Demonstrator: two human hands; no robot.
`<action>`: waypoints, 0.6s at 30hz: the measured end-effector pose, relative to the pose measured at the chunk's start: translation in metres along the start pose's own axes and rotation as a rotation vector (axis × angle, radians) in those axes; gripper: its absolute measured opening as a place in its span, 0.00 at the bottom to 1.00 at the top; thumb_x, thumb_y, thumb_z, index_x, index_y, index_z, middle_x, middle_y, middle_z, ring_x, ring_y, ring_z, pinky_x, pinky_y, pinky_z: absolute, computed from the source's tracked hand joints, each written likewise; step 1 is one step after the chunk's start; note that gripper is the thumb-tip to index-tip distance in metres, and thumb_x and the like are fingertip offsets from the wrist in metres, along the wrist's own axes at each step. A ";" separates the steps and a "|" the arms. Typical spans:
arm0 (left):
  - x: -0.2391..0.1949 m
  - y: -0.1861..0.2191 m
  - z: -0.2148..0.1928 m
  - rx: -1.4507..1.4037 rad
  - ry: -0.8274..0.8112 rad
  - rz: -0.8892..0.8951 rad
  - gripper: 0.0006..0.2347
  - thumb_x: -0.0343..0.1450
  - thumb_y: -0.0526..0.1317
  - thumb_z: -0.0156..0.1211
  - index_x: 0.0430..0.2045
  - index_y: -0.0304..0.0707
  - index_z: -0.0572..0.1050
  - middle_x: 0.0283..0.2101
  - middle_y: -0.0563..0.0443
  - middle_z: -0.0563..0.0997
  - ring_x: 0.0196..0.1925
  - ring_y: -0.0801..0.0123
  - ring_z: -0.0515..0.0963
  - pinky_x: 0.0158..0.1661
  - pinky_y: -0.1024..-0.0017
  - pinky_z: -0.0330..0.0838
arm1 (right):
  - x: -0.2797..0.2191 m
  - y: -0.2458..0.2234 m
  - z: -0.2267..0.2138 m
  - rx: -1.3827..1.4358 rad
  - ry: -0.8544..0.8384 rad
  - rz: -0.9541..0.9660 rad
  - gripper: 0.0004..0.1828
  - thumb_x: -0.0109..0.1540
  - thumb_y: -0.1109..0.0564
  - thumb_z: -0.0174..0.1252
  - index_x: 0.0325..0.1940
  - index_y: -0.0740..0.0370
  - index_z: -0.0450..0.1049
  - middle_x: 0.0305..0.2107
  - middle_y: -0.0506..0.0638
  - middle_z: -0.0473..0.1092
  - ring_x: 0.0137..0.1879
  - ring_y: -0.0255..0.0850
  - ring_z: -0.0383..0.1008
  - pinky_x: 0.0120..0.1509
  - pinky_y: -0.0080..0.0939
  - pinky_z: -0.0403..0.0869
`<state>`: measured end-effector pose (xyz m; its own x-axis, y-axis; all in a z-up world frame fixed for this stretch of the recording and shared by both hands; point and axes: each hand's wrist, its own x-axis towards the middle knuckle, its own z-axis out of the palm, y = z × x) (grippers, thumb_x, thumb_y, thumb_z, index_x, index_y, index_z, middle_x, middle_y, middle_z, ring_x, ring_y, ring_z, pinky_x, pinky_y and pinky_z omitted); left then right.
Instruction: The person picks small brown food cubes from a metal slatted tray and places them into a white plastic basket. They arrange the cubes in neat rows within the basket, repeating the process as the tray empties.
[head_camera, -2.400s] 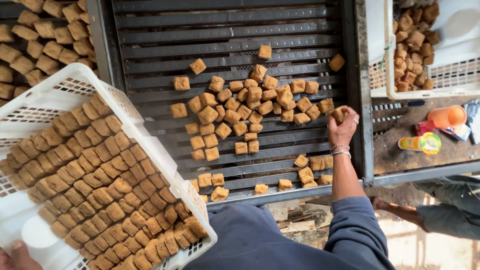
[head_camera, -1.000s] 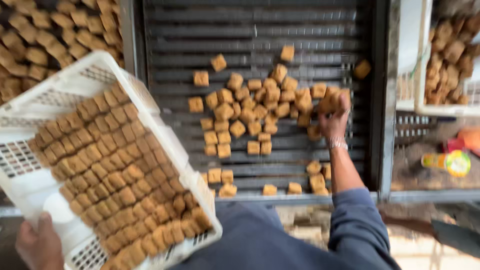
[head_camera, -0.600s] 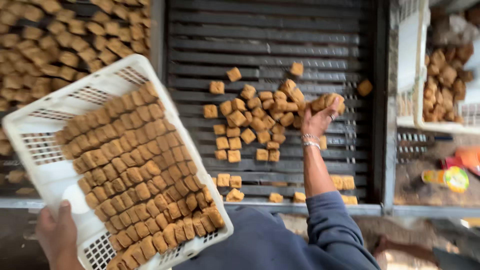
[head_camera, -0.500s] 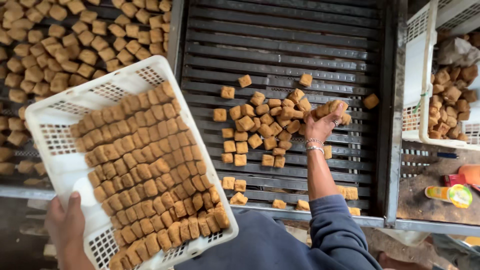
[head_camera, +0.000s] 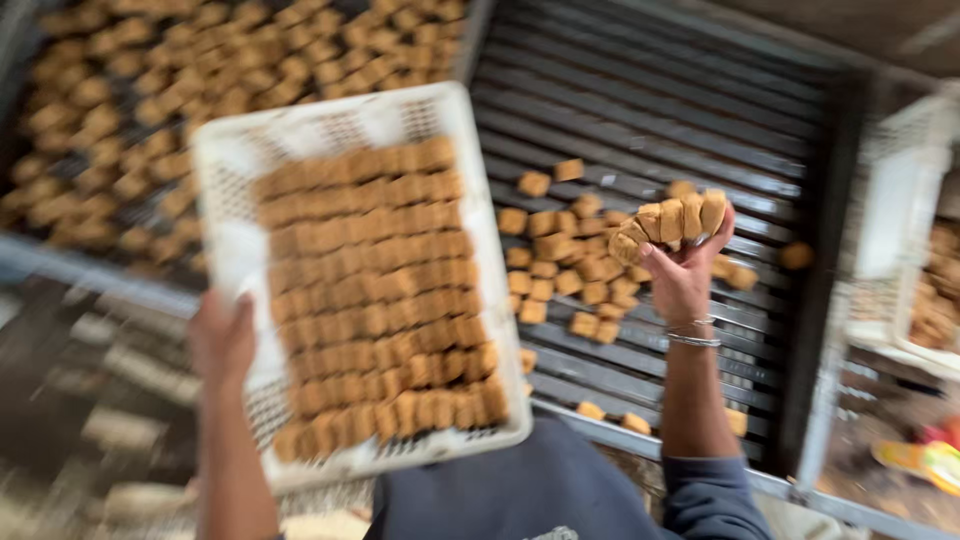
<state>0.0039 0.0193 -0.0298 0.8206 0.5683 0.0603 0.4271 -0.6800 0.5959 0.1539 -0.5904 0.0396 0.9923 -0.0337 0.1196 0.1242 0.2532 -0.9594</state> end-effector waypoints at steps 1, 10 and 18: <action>-0.001 0.001 -0.001 0.051 0.054 0.129 0.19 0.75 0.49 0.64 0.46 0.28 0.75 0.45 0.26 0.79 0.50 0.32 0.76 0.51 0.44 0.69 | -0.003 -0.014 0.032 -0.016 -0.140 0.009 0.56 0.63 0.74 0.59 0.79 0.40 0.32 0.60 0.53 0.63 0.60 0.44 0.74 0.52 0.40 0.81; -0.106 0.146 -0.031 -0.191 -0.131 0.448 0.13 0.74 0.34 0.56 0.53 0.32 0.77 0.56 0.34 0.79 0.59 0.47 0.76 0.57 0.49 0.69 | -0.066 -0.029 0.254 -1.179 -1.707 0.036 0.43 0.58 0.66 0.48 0.78 0.56 0.51 0.49 0.63 0.65 0.31 0.51 0.74 0.30 0.49 0.79; -0.161 0.176 -0.014 -0.168 -0.359 0.345 0.11 0.71 0.38 0.51 0.40 0.29 0.77 0.40 0.34 0.81 0.39 0.43 0.81 0.40 0.53 0.76 | -0.101 0.010 0.238 -1.506 -1.791 -0.298 0.25 0.66 0.48 0.54 0.67 0.52 0.63 0.48 0.64 0.68 0.36 0.53 0.77 0.38 0.54 0.77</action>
<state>-0.0586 -0.1852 0.0763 0.9938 0.1097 0.0152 0.0663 -0.6994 0.7116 0.0555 -0.3540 0.0787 0.0808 0.8383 -0.5393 0.9441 -0.2379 -0.2283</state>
